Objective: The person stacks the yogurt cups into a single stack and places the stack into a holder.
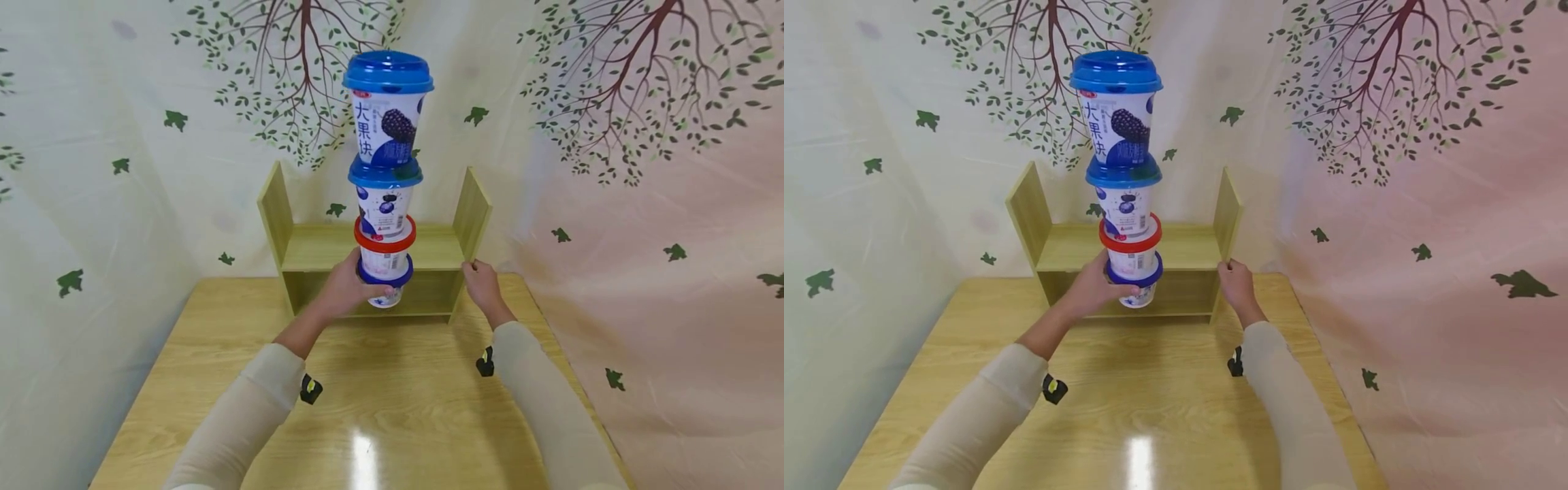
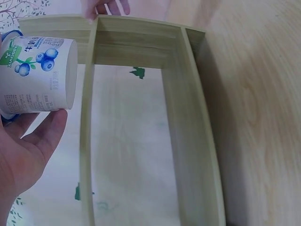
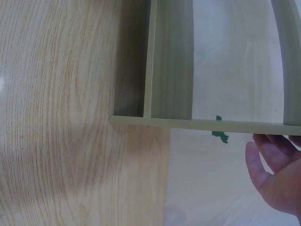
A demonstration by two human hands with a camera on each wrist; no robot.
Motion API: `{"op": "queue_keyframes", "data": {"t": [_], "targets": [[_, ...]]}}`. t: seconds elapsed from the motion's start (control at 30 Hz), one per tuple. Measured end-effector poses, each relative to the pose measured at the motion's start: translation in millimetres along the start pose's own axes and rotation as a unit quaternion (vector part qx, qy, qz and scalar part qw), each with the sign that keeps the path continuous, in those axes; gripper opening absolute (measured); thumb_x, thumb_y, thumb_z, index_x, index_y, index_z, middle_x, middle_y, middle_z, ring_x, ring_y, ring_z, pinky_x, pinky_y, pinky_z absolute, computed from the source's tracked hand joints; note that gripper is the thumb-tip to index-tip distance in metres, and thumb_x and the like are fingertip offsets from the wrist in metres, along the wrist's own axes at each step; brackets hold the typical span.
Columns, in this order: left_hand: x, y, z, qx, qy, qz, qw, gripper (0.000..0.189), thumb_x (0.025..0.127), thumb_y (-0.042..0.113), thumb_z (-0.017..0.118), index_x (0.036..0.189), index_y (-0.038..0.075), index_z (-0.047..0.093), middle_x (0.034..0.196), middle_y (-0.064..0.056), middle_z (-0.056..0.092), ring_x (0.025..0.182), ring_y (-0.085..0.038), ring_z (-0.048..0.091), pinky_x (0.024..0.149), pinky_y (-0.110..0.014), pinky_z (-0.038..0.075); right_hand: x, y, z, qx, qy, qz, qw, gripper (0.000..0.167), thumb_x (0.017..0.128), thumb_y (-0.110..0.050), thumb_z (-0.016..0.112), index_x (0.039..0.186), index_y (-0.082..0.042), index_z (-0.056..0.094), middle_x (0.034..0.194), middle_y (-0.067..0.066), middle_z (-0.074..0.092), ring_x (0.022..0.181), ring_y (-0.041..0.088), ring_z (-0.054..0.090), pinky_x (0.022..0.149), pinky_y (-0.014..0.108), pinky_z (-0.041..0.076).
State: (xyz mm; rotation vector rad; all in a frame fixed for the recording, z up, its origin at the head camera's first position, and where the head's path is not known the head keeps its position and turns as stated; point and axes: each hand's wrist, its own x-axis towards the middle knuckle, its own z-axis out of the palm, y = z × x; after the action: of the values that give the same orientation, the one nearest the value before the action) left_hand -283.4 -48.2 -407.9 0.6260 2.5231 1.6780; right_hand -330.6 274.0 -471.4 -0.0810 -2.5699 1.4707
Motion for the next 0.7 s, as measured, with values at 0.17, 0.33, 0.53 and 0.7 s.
{"op": "queue_keyframes", "data": {"t": [0.17,0.33,0.53,0.7], "targets": [[8.5,8.6,-6.2,0.009,-0.002,0.006,0.9999,0.101,0.072,0.054,0.088,0.152,0.021,0.037,0.143,-0.003,0.055,0.127,-0.030,0.056,0.103,-0.057,0.046,-1.0,-0.8,-1.3,0.012,-0.001,-0.005,0.9999,0.038,0.103,-0.030,0.043,0.070,-0.012,0.038,0.057,-0.001,0.034,0.048,0.014,0.030,0.046,0.029,0.029],[13.8,12.3,-11.0,0.013,0.008,0.004,0.9999,0.097,0.074,0.052,0.087,0.150,0.019,0.038,0.141,-0.003,0.056,0.124,-0.029,0.057,0.101,-0.055,0.048,-1.3,-0.4,-1.7,0.013,-0.003,-0.011,0.9999,0.040,0.105,-0.031,0.045,0.071,-0.011,0.038,0.057,-0.001,0.033,0.049,0.014,0.028,0.047,0.030,0.029],[19.2,12.3,-14.3,0.010,0.010,0.008,0.9999,0.094,0.076,0.050,0.087,0.150,0.019,0.038,0.141,-0.004,0.056,0.125,-0.030,0.057,0.101,-0.056,0.048,-2.6,2.7,0.0,0.013,0.010,-0.018,0.9997,0.041,0.105,-0.032,0.046,0.070,-0.011,0.038,0.057,0.000,0.033,0.050,0.016,0.028,0.048,0.031,0.029],[26.7,8.3,-14.6,0.015,0.008,0.018,0.9997,0.093,0.076,0.050,0.087,0.150,0.020,0.038,0.141,-0.004,0.056,0.125,-0.031,0.057,0.101,-0.056,0.047,-3.6,4.1,0.5,0.014,0.013,-0.018,0.9997,0.041,0.104,-0.031,0.046,0.069,-0.011,0.037,0.056,0.000,0.034,0.049,0.015,0.029,0.047,0.030,0.030]]}}
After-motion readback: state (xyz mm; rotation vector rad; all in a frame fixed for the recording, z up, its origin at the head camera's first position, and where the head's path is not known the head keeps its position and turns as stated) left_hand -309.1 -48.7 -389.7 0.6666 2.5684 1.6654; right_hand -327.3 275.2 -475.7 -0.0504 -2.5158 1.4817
